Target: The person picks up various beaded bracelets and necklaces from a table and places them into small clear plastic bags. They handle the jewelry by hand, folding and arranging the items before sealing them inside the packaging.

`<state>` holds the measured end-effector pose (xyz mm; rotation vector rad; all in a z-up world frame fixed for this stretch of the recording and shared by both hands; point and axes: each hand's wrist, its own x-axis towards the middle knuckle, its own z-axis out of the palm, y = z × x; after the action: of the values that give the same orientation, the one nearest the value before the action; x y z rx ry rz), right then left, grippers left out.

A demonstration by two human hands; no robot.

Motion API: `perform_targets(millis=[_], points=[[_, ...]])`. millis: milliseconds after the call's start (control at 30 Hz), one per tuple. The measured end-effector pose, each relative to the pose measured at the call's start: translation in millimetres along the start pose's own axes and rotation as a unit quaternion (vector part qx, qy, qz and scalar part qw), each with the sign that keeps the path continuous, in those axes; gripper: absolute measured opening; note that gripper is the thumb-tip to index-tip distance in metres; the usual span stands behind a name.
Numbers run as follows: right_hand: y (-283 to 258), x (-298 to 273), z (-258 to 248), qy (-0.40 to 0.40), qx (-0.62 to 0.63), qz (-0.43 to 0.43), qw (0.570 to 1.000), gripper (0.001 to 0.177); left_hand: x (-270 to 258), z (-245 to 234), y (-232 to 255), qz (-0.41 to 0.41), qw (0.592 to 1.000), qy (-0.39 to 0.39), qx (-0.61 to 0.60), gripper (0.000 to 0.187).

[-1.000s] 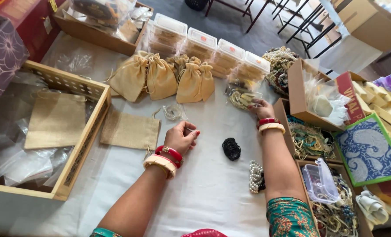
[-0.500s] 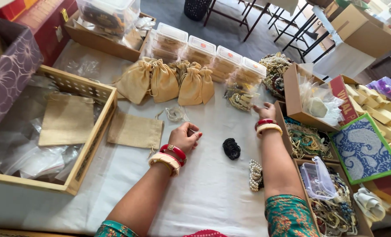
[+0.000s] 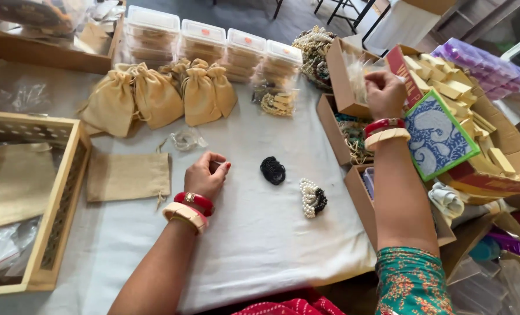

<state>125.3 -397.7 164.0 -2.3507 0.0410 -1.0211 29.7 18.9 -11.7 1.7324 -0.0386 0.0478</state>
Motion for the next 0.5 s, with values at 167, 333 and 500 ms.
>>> perform_targets(millis=[167, 333, 500], points=[[98.4, 32.4, -5.2, 0.021, 0.002, 0.070, 0.997, 0.010, 4.1, 3.6, -9.6, 0.026, 0.998, 0.005, 0.053, 0.019], [118.4, 51.5, 27.3, -0.006, -0.015, 0.148, 0.989, 0.011, 6.9, 2.4, -5.2, -0.029, 0.999, -0.015, 0.013, 0.018], [104.6, 83.0, 64.3, 0.021, -0.072, 0.065, 0.995, 0.010, 8.3, 4.0, 0.4, -0.073, 0.997, -0.016, 0.009, 0.016]])
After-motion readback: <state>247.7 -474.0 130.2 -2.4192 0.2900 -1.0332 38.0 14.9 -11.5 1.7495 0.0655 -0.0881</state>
